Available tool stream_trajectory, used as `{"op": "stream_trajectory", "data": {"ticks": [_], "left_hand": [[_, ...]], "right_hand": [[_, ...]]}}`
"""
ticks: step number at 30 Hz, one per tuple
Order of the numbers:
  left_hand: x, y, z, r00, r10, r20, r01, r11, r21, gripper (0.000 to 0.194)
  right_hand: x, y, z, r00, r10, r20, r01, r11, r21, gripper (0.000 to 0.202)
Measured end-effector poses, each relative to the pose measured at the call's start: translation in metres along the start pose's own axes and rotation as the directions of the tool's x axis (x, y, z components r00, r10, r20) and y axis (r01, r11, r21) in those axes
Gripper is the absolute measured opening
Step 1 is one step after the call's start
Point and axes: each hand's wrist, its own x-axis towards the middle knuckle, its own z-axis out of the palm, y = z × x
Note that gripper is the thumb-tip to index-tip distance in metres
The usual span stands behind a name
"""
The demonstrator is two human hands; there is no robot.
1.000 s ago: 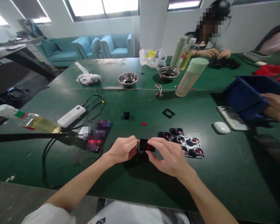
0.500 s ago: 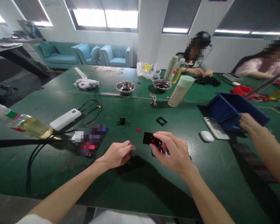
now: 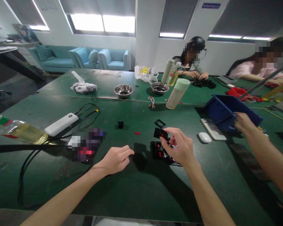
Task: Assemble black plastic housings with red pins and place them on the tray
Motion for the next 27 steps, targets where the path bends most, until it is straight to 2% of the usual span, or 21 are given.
{"op": "stream_trajectory", "data": {"ticks": [9, 15, 27], "left_hand": [[0.000, 0.001, 0.000, 1.000, -0.002, 0.000, 0.002, 1.000, 0.009, 0.025], [-0.001, 0.001, 0.001, 1.000, -0.013, 0.006, 0.014, 1.000, -0.010, 0.025], [-0.002, -0.001, 0.002, 0.999, -0.018, 0.028, 0.018, 1.000, 0.000, 0.024]], "right_hand": [[-0.003, 0.018, -0.002, 1.000, 0.018, -0.005, -0.018, 0.997, -0.081, 0.022], [-0.006, 0.032, -0.006, 0.995, 0.096, -0.024, -0.098, 0.989, -0.111, 0.021], [-0.013, 0.053, -0.002, 0.991, 0.123, 0.052, -0.106, 0.961, -0.254, 0.019]]}}
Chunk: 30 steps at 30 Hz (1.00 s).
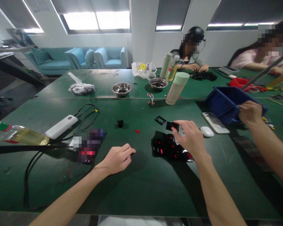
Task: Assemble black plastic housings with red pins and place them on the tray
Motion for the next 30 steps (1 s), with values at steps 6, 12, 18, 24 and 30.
{"op": "stream_trajectory", "data": {"ticks": [6, 12, 18, 24, 30], "left_hand": [[0.000, 0.001, -0.001, 1.000, 0.010, -0.003, -0.010, 1.000, 0.005, 0.024], [0.001, 0.000, -0.002, 1.000, 0.009, 0.005, -0.009, 1.000, 0.011, 0.024], [0.000, 0.001, -0.002, 1.000, 0.012, 0.012, -0.012, 1.000, 0.020, 0.025], [0.001, 0.001, -0.003, 1.000, 0.007, 0.027, -0.008, 1.000, 0.027, 0.025], [-0.001, 0.000, -0.002, 1.000, 0.008, 0.025, -0.009, 0.999, 0.046, 0.026]], "right_hand": [[-0.003, 0.009, 0.001, 0.996, 0.053, 0.067, -0.053, 0.999, 0.001, 0.025], [-0.003, 0.016, 0.000, 0.977, 0.132, 0.167, -0.130, 0.991, -0.024, 0.028], [-0.004, 0.019, 0.002, 0.945, 0.198, 0.262, -0.196, 0.980, -0.034, 0.025], [-0.006, 0.024, 0.006, 0.921, 0.245, 0.304, -0.242, 0.969, -0.047, 0.023], [-0.009, 0.030, 0.010, 0.893, 0.310, 0.327, -0.307, 0.950, -0.060, 0.024]]}}
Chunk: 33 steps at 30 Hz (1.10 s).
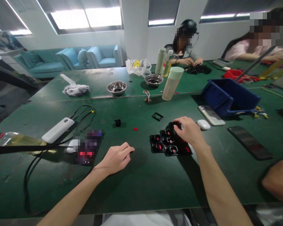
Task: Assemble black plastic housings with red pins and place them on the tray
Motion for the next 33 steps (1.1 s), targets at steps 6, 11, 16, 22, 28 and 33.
{"op": "stream_trajectory", "data": {"ticks": [6, 11, 16, 22, 28, 33], "left_hand": [[0.000, 0.000, -0.001, 1.000, 0.009, 0.003, -0.009, 1.000, 0.006, 0.025], [0.001, -0.001, -0.002, 1.000, 0.002, 0.016, -0.002, 1.000, 0.008, 0.025], [0.000, 0.000, -0.003, 1.000, -0.004, 0.026, 0.004, 1.000, 0.008, 0.025], [0.000, 0.000, -0.003, 1.000, 0.005, 0.017, -0.005, 1.000, -0.004, 0.025], [0.000, 0.000, -0.002, 1.000, 0.001, 0.028, -0.001, 1.000, -0.003, 0.025], [0.000, -0.001, -0.002, 1.000, 0.007, 0.025, -0.007, 1.000, -0.001, 0.025]], "right_hand": [[0.000, 0.004, 0.000, 0.997, 0.065, 0.048, -0.065, 0.998, -0.010, 0.025], [0.000, 0.004, -0.002, 0.989, 0.128, 0.075, -0.127, 0.992, -0.015, 0.023], [-0.001, 0.005, -0.003, 0.984, 0.151, 0.096, -0.150, 0.989, -0.013, 0.022], [-0.002, 0.006, -0.006, 0.983, 0.147, 0.110, -0.145, 0.989, -0.027, 0.018], [-0.002, 0.002, -0.011, 0.972, 0.167, 0.168, -0.158, 0.985, -0.062, 0.017], [-0.002, -0.001, -0.014, 0.965, 0.176, 0.193, -0.167, 0.984, -0.063, 0.016]]}}
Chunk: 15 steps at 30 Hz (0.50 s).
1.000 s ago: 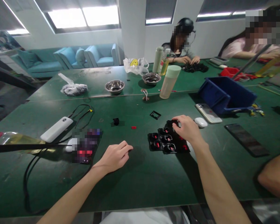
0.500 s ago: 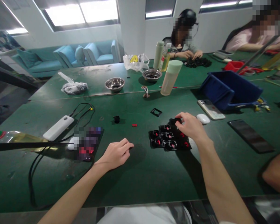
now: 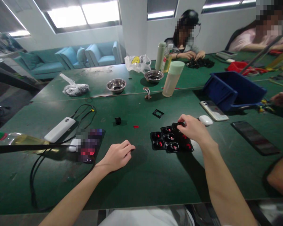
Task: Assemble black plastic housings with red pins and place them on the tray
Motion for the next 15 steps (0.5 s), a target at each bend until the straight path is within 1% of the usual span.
{"op": "stream_trajectory", "data": {"ticks": [4, 9, 15], "left_hand": [[0.0004, 0.0002, -0.0006, 1.000, -0.005, 0.010, 0.005, 1.000, -0.002, 0.025], [0.0001, -0.0001, -0.0006, 1.000, -0.001, 0.002, 0.001, 1.000, -0.009, 0.025], [0.0001, -0.0001, 0.0000, 1.000, -0.005, 0.002, 0.005, 1.000, -0.016, 0.025]], "right_hand": [[-0.0011, 0.0000, -0.0015, 1.000, -0.022, -0.010, 0.022, 1.000, -0.002, 0.013], [-0.0016, 0.0015, -0.0026, 0.999, -0.038, 0.023, 0.038, 0.999, -0.002, 0.011], [-0.0021, 0.0044, -0.0031, 0.996, -0.087, 0.025, 0.086, 0.996, 0.033, 0.010]]}}
